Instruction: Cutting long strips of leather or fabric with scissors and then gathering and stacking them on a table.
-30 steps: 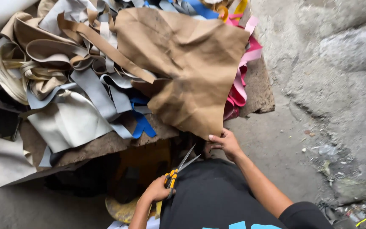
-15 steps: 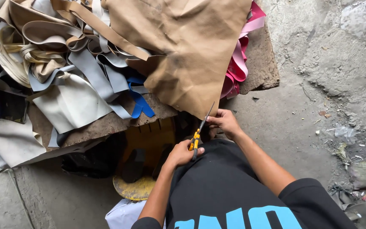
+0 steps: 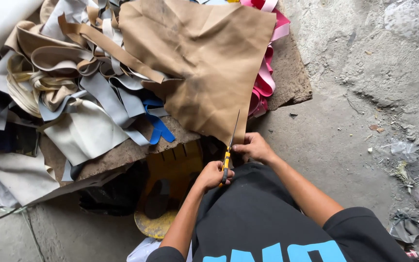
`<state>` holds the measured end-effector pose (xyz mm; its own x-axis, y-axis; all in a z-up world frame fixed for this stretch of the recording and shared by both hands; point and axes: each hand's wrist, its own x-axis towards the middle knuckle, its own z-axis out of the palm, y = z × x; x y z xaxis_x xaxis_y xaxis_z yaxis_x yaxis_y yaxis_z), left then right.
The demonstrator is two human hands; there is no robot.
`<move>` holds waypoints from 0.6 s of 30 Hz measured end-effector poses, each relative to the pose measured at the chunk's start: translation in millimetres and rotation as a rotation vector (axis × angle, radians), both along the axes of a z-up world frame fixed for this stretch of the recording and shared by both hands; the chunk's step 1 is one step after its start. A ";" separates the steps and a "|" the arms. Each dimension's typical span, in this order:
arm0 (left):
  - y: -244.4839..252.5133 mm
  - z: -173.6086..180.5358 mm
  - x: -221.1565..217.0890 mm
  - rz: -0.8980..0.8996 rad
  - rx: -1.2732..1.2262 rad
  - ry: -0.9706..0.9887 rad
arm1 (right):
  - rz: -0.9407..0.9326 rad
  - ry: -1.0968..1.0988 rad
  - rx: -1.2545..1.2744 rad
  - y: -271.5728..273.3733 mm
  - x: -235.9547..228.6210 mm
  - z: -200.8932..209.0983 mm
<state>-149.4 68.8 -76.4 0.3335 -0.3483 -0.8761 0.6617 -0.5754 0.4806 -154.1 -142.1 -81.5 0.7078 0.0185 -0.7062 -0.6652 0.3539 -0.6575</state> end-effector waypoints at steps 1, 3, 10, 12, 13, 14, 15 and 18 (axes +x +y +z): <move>-2.2 -1.1 0.5 -0.006 -0.003 -0.009 | -0.006 -0.009 -0.003 -0.1 -2.0 -5.5; -5.2 -2.9 1.3 -0.054 0.013 -0.003 | 0.023 -0.026 -0.032 1.1 -5.5 -16.3; -14.0 38.5 -2.1 0.150 -0.062 0.114 | -0.015 -0.041 -0.059 1.9 -15.1 -53.9; -17.1 60.2 4.7 0.136 -0.086 0.186 | -0.073 -0.103 0.081 4.4 -17.1 -68.6; -21.9 74.5 10.9 0.127 -0.086 0.178 | -0.081 -0.112 0.081 1.0 -16.2 -58.3; -26.6 88.4 16.8 0.125 -0.057 0.222 | -0.088 -0.144 0.206 -2.1 -15.4 -48.5; -27.6 103.0 19.8 0.122 -0.023 0.272 | -0.098 -0.171 0.335 -0.9 -18.7 -38.7; -27.1 112.6 26.9 0.118 -0.027 0.283 | -0.187 -0.302 0.205 11.2 -13.4 -63.2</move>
